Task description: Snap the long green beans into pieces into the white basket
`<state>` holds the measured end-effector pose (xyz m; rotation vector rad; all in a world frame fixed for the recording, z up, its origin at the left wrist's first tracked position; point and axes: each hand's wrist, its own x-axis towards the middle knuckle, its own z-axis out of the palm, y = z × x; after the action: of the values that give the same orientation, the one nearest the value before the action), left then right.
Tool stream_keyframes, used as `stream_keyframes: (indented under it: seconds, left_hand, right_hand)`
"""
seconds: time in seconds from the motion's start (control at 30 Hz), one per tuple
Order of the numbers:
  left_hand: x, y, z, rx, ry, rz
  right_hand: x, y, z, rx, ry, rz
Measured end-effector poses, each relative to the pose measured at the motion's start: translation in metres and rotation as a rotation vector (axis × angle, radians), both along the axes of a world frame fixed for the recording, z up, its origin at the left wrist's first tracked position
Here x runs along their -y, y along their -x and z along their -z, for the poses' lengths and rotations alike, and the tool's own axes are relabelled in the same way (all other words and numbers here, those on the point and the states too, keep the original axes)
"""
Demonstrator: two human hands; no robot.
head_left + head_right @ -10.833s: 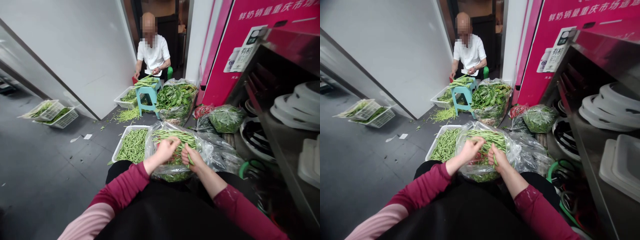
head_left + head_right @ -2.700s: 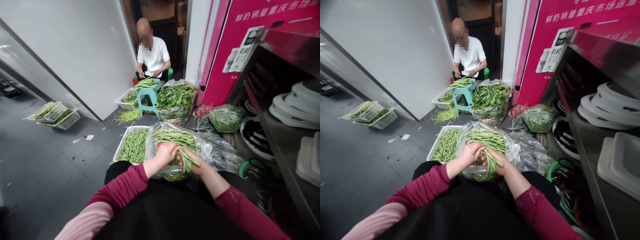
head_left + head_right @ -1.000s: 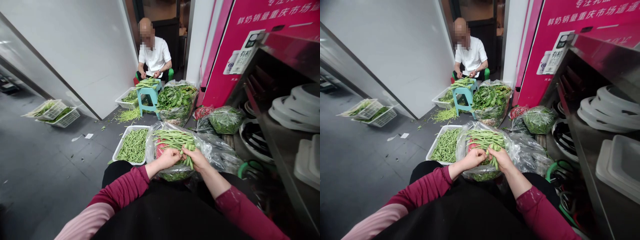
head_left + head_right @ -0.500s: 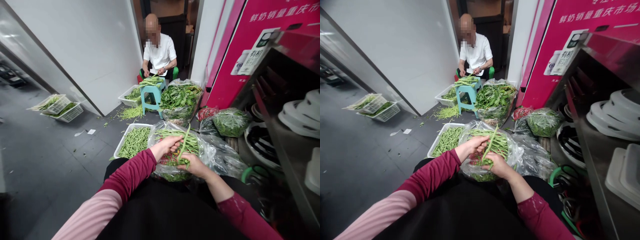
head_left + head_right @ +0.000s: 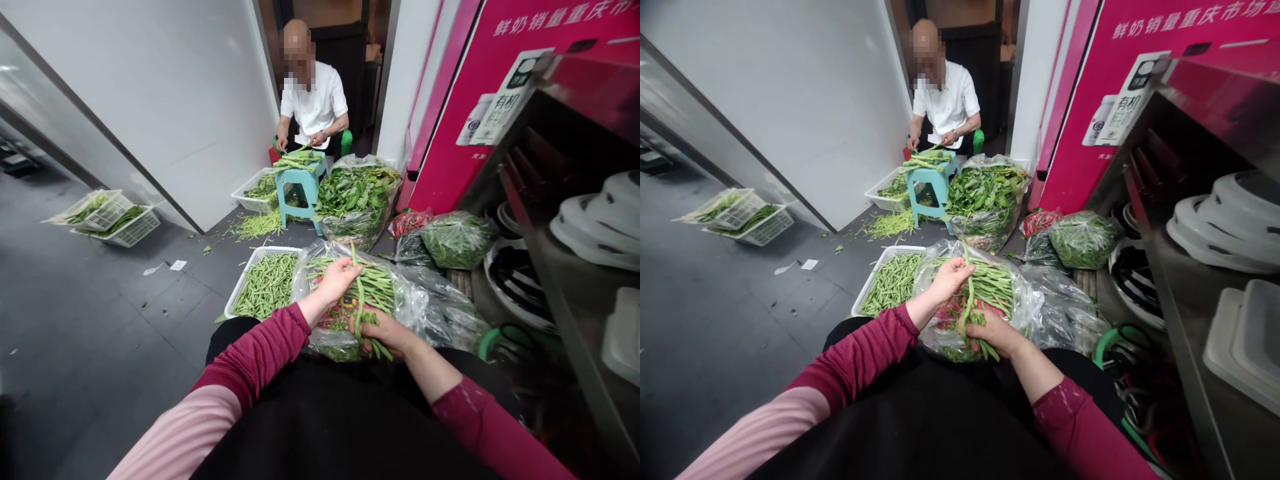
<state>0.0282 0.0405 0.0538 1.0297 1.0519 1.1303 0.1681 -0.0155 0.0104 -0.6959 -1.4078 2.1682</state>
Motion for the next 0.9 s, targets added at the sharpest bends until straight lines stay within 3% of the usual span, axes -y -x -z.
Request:
stream_keyframes:
  seconds: [0.1,0.27,0.57,0.67,0.77,0.83,0.9]
  left_hand:
    - [0.003,0.002,-0.007,-0.038,-0.053,-0.05]
    - [0.003,0.013,-0.015,-0.1,-0.057,-0.025]
    - [0.002,0.016,-0.007,-0.145,-0.096,-0.11]
    - [0.011,0.019,-0.014,-0.279,-0.217,-0.147]
    - [0.025,0.023,-0.028,-0.466,-0.392,-0.209]
    - [0.034,0.023,-0.034,-0.478,-0.38,-0.146]
    - [0.038,0.023,-0.034,-0.367,-0.227,0.017]
  right_hand:
    - [0.001,0.004,0.001,-0.057,0.066,0.038]
    - [-0.002,0.003,-0.001,-0.081,0.12,0.136]
    - [0.002,0.006,-0.003,-0.006,0.109,0.246]
    - [-0.004,0.008,0.007,0.086,0.173,0.384]
    - [-0.015,0.008,0.018,0.244,0.355,0.598]
    - [-0.02,0.007,0.02,0.214,0.452,0.663]
    - [-0.021,0.005,0.016,0.066,0.495,0.611]
